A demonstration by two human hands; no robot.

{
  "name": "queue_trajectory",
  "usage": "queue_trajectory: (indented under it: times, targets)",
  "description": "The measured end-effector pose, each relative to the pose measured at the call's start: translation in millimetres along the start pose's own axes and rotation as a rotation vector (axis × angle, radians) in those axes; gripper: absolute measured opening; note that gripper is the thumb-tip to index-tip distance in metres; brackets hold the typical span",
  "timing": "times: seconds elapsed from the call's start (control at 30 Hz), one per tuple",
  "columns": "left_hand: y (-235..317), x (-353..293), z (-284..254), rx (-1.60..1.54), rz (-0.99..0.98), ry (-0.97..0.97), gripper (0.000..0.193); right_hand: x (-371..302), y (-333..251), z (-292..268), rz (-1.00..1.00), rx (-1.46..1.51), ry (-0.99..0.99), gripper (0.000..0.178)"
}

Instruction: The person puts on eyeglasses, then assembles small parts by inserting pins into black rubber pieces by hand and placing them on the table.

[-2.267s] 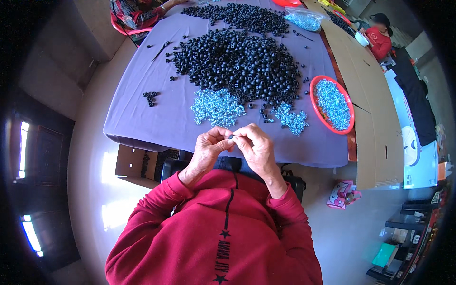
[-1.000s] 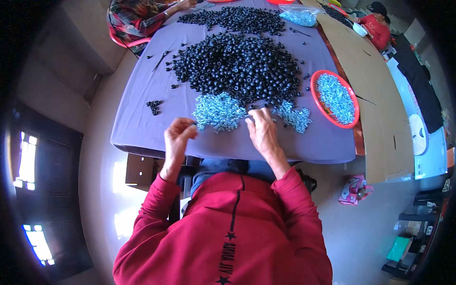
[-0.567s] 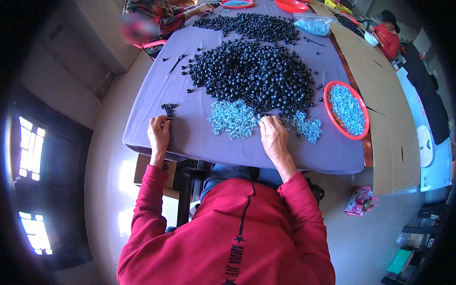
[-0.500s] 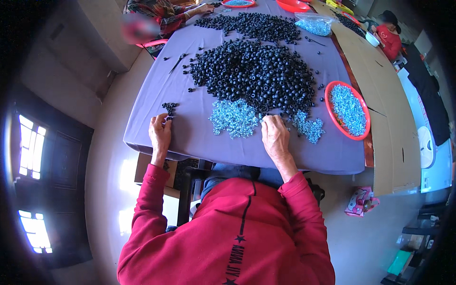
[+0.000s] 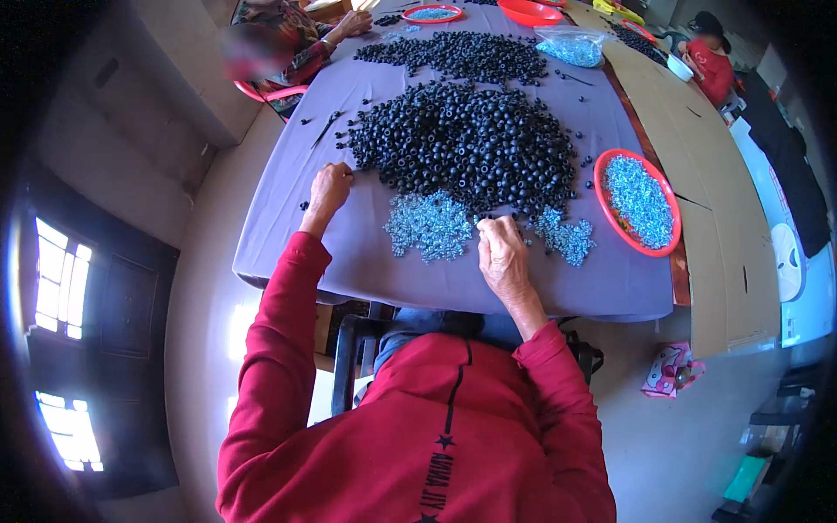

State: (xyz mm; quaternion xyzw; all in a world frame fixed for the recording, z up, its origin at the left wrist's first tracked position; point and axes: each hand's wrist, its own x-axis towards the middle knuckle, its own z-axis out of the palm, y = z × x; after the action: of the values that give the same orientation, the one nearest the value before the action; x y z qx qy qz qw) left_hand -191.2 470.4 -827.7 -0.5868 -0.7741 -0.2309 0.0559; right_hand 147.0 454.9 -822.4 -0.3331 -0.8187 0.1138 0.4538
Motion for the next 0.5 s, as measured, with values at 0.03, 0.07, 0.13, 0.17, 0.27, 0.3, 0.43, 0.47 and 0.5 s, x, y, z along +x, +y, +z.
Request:
queue_trajectory:
  times: [0.03, 0.07, 0.13, 0.17, 0.27, 0.3, 0.43, 0.47, 0.5]
  targets:
    - [-2.8, -0.4, 1.9, -0.029, -0.003, -0.008, 0.015, 0.4, 3.1, 2.7, -0.007, 0.002, 0.012, 0.014]
    - [2.1, -2.6, 0.7, -0.029, 0.005, -0.012, 0.015, 0.0, 4.1, 1.2, 0.0, -0.003, 0.017, 0.014]
    - [10.9, -8.4, -2.9, -0.123, -0.032, 0.035, 0.015, 0.2, 4.9, -1.4, 0.001, 0.01, 0.05, 0.014]
    - [15.4, -13.5, -8.3, -0.122, -0.031, 0.039, 0.015, -0.1, 4.4, -1.4, -0.001, 0.01, 0.053, 0.014]
    - [49.2, -35.3, -29.7, -1.053, -0.166, -0.139, 0.012, -1.9, 6.8, -1.1, -0.005, 0.058, 0.102, 0.017]
    - [71.8, -48.1, -40.5, -1.303, -0.138, -0.166, 0.012, -1.8, 7.7, -1.8, -0.022, 0.076, 0.126, 0.02]
    - [131.3, -85.7, -50.0, -1.752, -0.058, -0.245, 0.015, -1.2, -7.4, -14.0, 0.167, 0.224, 0.104, 0.014]
    - [139.4, -93.0, -48.3, -1.807, -0.038, -0.269, 0.015, -2.9, -13.2, -17.9, 0.221, 0.299, 0.085, 0.011]
    - [147.2, -97.7, -47.5, -1.863, -0.019, -0.293, 0.016, -2.2, -18.8, -22.2, 0.22, 0.295, 0.085, 0.011]
